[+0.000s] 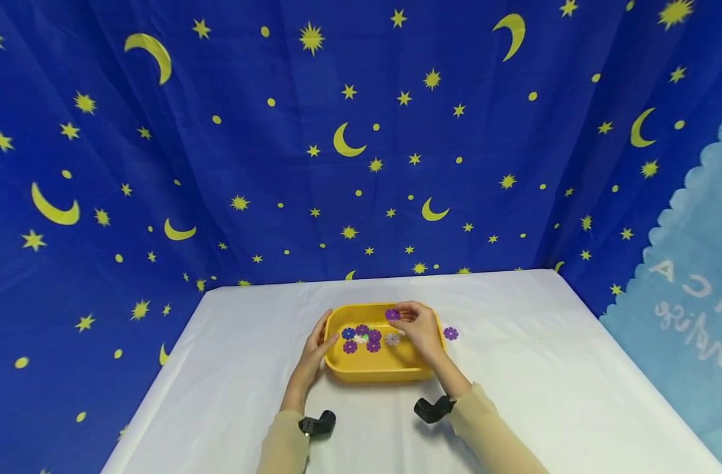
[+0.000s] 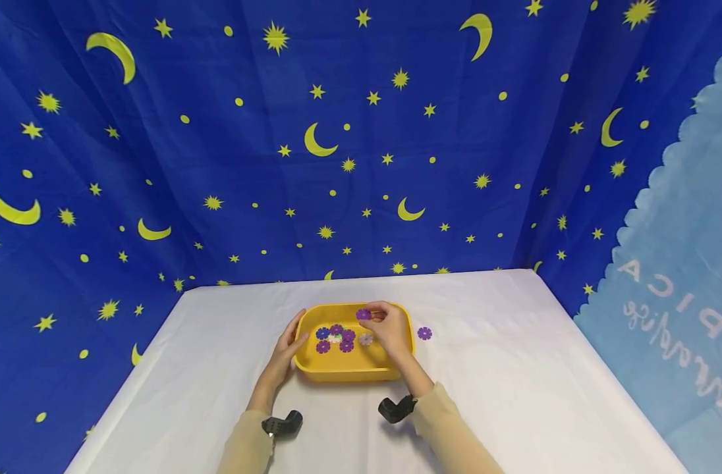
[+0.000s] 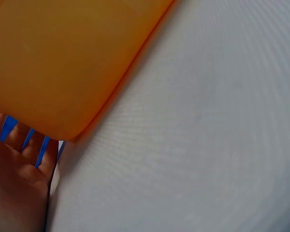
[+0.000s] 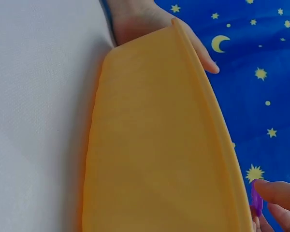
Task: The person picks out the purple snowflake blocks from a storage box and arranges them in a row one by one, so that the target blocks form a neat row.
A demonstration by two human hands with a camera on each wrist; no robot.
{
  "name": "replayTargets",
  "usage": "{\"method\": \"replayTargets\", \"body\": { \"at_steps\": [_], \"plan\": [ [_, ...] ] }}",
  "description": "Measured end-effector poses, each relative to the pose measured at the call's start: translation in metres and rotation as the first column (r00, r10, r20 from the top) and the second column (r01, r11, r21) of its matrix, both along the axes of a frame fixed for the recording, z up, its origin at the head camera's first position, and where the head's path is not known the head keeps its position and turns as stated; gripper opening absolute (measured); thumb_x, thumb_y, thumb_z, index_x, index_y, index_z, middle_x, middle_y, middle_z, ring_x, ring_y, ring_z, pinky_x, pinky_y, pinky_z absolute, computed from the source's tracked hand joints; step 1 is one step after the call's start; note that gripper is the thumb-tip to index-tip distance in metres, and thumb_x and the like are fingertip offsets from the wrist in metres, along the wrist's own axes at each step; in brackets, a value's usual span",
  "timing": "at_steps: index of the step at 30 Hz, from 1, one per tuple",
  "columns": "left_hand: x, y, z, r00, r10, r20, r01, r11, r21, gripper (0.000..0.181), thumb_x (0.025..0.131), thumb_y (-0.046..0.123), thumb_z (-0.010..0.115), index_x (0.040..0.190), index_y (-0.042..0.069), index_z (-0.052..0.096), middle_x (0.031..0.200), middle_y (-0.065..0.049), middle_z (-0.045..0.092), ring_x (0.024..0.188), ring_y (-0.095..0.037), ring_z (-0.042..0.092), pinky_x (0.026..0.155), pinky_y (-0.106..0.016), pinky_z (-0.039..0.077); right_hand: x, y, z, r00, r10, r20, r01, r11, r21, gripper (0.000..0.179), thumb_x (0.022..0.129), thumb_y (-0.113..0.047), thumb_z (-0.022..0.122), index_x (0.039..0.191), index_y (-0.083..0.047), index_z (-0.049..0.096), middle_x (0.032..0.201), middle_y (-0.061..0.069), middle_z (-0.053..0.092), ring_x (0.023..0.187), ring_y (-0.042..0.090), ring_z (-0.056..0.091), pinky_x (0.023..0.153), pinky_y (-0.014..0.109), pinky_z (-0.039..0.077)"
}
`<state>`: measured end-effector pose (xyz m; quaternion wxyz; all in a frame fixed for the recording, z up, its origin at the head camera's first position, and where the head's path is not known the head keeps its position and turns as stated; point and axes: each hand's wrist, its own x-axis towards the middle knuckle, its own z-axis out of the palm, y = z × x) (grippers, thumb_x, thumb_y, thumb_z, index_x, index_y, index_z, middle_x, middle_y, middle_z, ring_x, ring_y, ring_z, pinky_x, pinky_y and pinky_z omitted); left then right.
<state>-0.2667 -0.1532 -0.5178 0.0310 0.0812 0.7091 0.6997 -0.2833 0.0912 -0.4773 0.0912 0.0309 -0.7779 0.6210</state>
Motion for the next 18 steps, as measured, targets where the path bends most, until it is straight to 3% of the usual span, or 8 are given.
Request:
{"method": "replayTargets", "body": {
  "at_steps": [10, 18],
  "plan": [
    [0.000, 0.000, -0.001, 1.000, 0.002, -0.002, -0.002, 1.000, -0.004, 0.062, 0.097, 0.012, 0.051, 0.152, 0.009, 0.022, 0.159, -0.014, 0.021, 0.147, -0.032, 0.021, 0.122, -0.045, 0.015, 0.005, 0.016, 0.001, 0.998, -0.064, -0.020, 0.063, 0.996, -0.055, 0.031, 0.074, 0.002, 0.076, 0.103, 0.006, 0.067, 0.103, 0.025, 0.068, 0.084, 0.019, 0.065, 0.072, 0.012, 0.053],
    [-0.001, -0.001, -0.003, 1.000, 0.005, -0.002, -0.005, 1.000, -0.010, 0.063, 0.097, 0.013, 0.052, 0.152, 0.009, 0.022, 0.159, -0.014, 0.021, 0.147, -0.032, 0.021, 0.122, -0.045, 0.016, 0.007, 0.033, 0.004, 0.993, -0.113, -0.017, 0.111, 0.990, -0.087, 0.032, 0.073, 0.006, 0.075, 0.104, 0.009, 0.066, 0.104, 0.028, 0.067, 0.079, 0.010, 0.064, 0.069, 0.009, 0.053]
  ]
}}
